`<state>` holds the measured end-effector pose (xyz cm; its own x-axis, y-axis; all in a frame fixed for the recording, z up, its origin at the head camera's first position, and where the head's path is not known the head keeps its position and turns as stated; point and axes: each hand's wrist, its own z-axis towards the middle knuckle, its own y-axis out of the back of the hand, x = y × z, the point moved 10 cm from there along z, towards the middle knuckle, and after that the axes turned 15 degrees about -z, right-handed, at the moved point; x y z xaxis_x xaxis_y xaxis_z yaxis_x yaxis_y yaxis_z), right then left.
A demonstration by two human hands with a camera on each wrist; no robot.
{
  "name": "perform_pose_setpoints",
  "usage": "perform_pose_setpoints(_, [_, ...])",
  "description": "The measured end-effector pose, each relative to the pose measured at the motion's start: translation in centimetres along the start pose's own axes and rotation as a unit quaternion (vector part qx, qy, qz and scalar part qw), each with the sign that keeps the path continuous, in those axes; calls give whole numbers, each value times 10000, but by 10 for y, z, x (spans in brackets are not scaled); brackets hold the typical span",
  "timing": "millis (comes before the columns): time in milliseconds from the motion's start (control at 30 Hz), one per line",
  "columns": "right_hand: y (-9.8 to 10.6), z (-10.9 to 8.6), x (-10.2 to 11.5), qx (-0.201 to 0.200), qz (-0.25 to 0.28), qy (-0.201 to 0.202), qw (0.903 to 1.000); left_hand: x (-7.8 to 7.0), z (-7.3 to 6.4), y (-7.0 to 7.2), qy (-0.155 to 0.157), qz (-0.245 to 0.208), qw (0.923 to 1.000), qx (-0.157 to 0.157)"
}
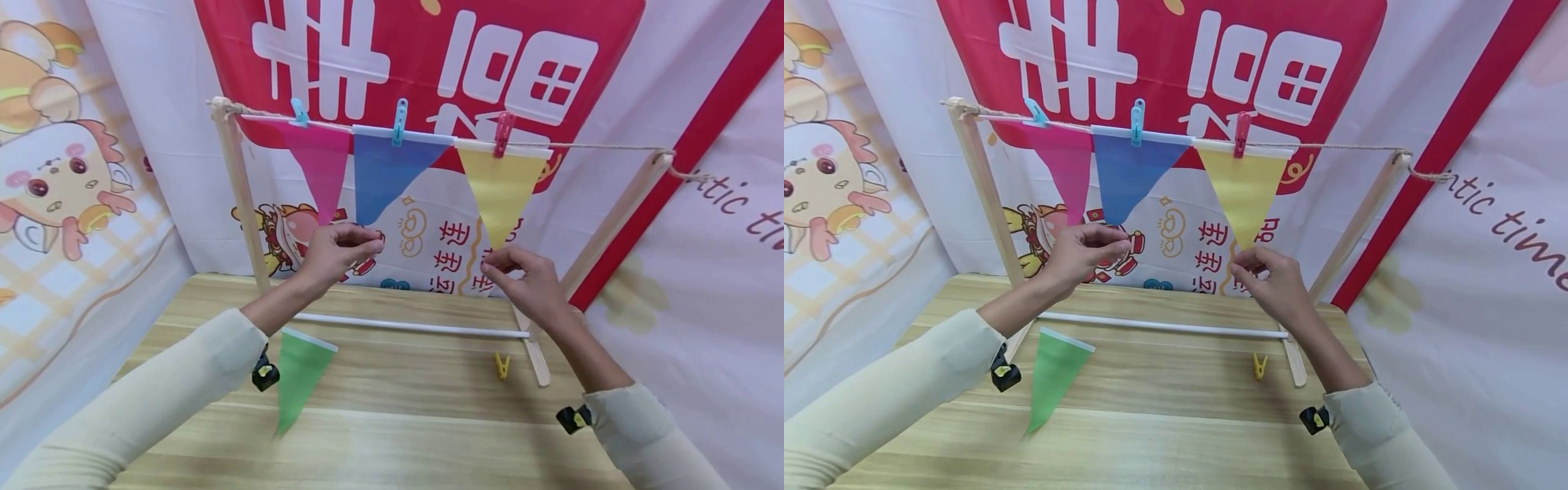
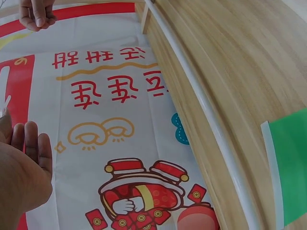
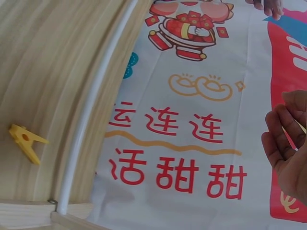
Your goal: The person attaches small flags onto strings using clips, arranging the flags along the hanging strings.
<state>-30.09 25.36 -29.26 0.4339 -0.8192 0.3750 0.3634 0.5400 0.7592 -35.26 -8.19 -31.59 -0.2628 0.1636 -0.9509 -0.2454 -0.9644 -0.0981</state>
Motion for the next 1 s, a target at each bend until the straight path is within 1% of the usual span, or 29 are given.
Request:
perform_pose_setpoints(233, [-11,-8,-11,147,-60,-214,9996,21,-4,12,352,386,9985,-137])
perform_pose_setpoints(333, [-15,-11,-14,194,-7,-270,9994,29,-6,17,429,454,9979,-190])
perform_pose_setpoints(400, [-17,-13,-16,219,34,-310,9993,34,-6,19,456,423,9979,-185])
perform_pose_setpoints(567, [-21,-17,-22,252,76,-410,9988,42,-10,22,545,417,9975,-140])
perform_pose_setpoints(667, [-22,-19,-25,282,81,-466,9985,44,-12,24,545,455,9974,-121])
perform_pose_setpoints(1000, [-31,-31,-38,509,-6,-789,9956,60,-18,38,774,587,9949,-257])
